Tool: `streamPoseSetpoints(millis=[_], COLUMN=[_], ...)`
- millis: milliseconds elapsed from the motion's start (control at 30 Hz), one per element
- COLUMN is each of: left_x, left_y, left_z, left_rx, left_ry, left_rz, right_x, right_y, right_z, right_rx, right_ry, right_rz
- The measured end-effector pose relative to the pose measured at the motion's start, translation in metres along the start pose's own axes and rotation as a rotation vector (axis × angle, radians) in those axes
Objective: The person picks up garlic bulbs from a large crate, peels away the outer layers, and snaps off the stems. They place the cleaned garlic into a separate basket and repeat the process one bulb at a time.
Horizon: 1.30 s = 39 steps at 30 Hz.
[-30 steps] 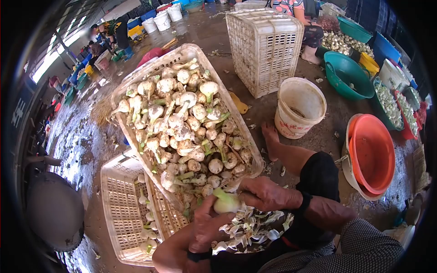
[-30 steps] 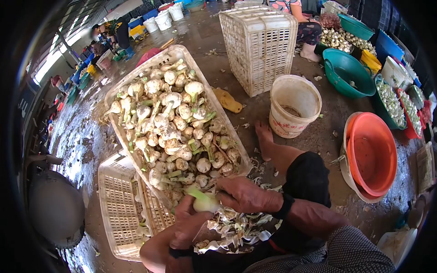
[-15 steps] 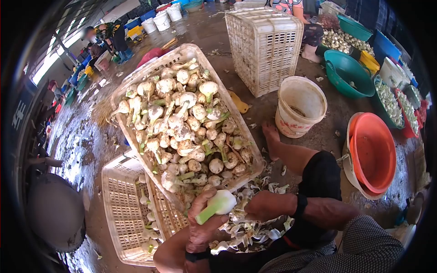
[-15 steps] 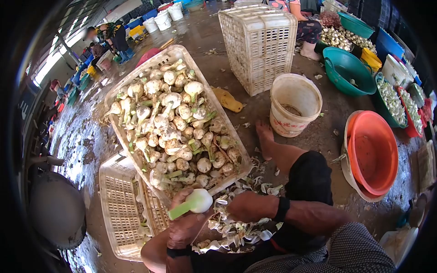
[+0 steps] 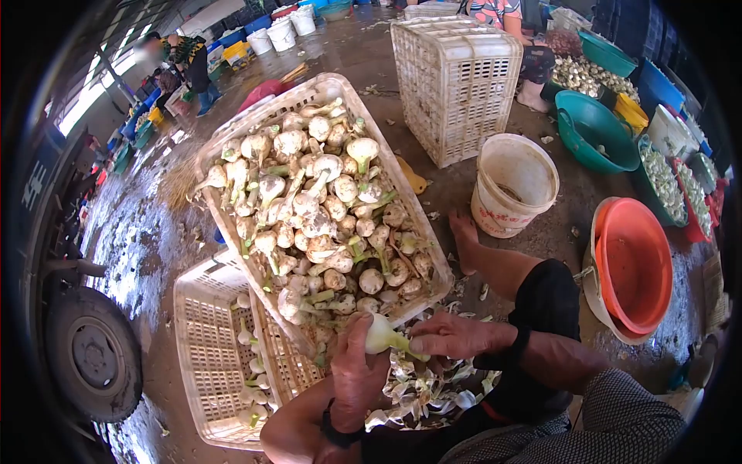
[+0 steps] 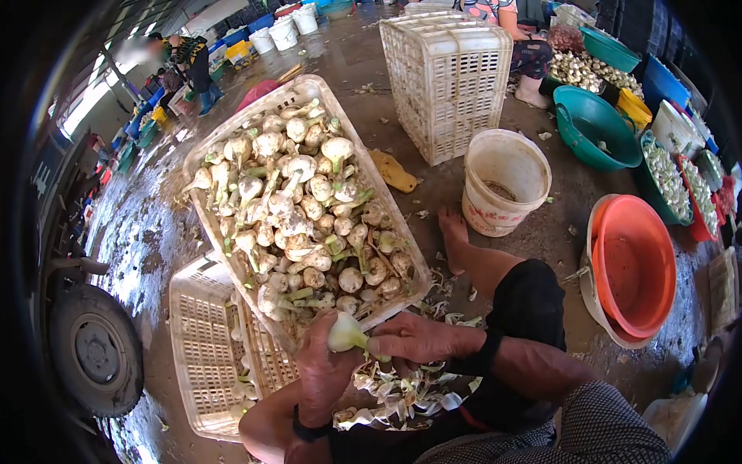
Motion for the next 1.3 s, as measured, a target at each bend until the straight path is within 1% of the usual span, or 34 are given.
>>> streamPoseSetpoints(millis=[100,133,167,200,267,300,333,367,400,467,500,567,600,633,667,700,733,800,867,1000,1067,1100,1167,1233,1300], left_x=[-0.002,0.0,0.002,0.004,0.005,0.004,0.001,-0.001,0.0,-0.006,-0.005,-0.006,-0.008,-0.01,-0.011,-0.011,-0.01,-0.009,-0.01,-0.011,-0.009,-0.01,-0.009,-0.01,-0.01], left_y=[-0.001,-0.001,-0.001,0.001,0.0,-0.004,-0.01,-0.014,-0.014,-0.014,-0.012,-0.009,-0.01,-0.011,-0.011,-0.01,-0.01,-0.01,-0.011,-0.01,-0.009,-0.011,-0.011,-0.01,-0.009], left_z=[0.002,0.005,0.007,0.001,0.0,0.007,0.017,0.023,0.022,0.02,0.015,0.008,0.009,0.011,0.012,0.011,0.01,0.011,0.013,0.011,0.012,0.015,0.018,0.016,0.011], left_rx=[-0.017,0.007,0.031,0.032,0.51,0.511,0.485,0.459,0.461,0.658,0.658,0.774,0.773,0.716,0.658,0.658,0.667,0.676,0.617,0.604,0.436,0.436,0.345,0.333,0.32], left_ry=[0.065,-0.052,-0.169,-0.169,-0.827,-0.826,-0.756,-0.684,-0.683,-0.885,-0.884,-1.098,-1.099,-1.083,-1.067,-1.068,-1.048,-1.026,-0.905,-0.925,-0.749,-0.749,-0.629,-0.602,-0.575], left_rz=[0.043,0.028,0.013,0.013,-0.153,-0.153,-0.065,0.021,0.019,0.065,0.067,-0.012,-0.01,0.0,0.01,0.013,0.0,-0.015,-0.025,-0.06,-0.047,-0.047,-0.013,-0.021,-0.028], right_x=[-0.004,-0.002,0.004,0.006,0.013,0.015,0.014,0.014,0.014,0.015,0.016,0.016,0.017,0.018,0.018,0.018,0.017,0.015,0.017,0.017,0.017,0.017,0.017,0.016,0.017], right_y=[-0.001,0.001,0.002,0.001,0.0,0.0,-0.001,-0.004,-0.007,-0.009,-0.01,-0.012,-0.013,-0.013,-0.01,-0.009,-0.008,-0.008,-0.006,-0.006,-0.007,-0.007,-0.008,-0.007,-0.005], right_z=[0.002,0.0,0.001,0.004,0.005,0.005,0.006,0.009,0.011,0.012,0.013,0.016,0.017,0.016,0.014,0.011,0.011,0.014,0.011,0.011,0.012,0.012,0.013,0.013,0.011], right_rx=[-0.038,-0.038,0.122,0.281,0.278,0.275,0.275,0.307,0.339,0.325,0.31,0.31,0.309,0.309,0.297,0.284,0.284,0.376,0.387,0.376,0.348,0.32,0.316,0.311,0.313], right_ry=[0.002,0.002,-0.185,-0.373,-0.427,-0.48,-0.48,-0.401,-0.322,-0.29,-0.259,-0.218,-0.18,-0.18,-0.074,0.033,0.034,0.143,0.157,0.178,0.184,0.191,0.206,0.219,0.203], right_rz=[0.019,0.018,-0.071,-0.161,-0.192,-0.224,-0.222,-0.232,-0.243,-0.27,-0.297,-0.305,-0.312,-0.313,-0.277,-0.241,-0.243,-0.183,-0.162,-0.145,-0.155,-0.166,-0.174,-0.181,-0.23])
Point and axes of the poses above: each hand's wrist, its own y-axis towards the middle knuckle, its own x-axis out of the back of the hand, z = x × y, the point moved 4 cm from there along y, towards the middle knuckle, and after that the axes turned 13 degrees about -x, right-handed, at the moved point
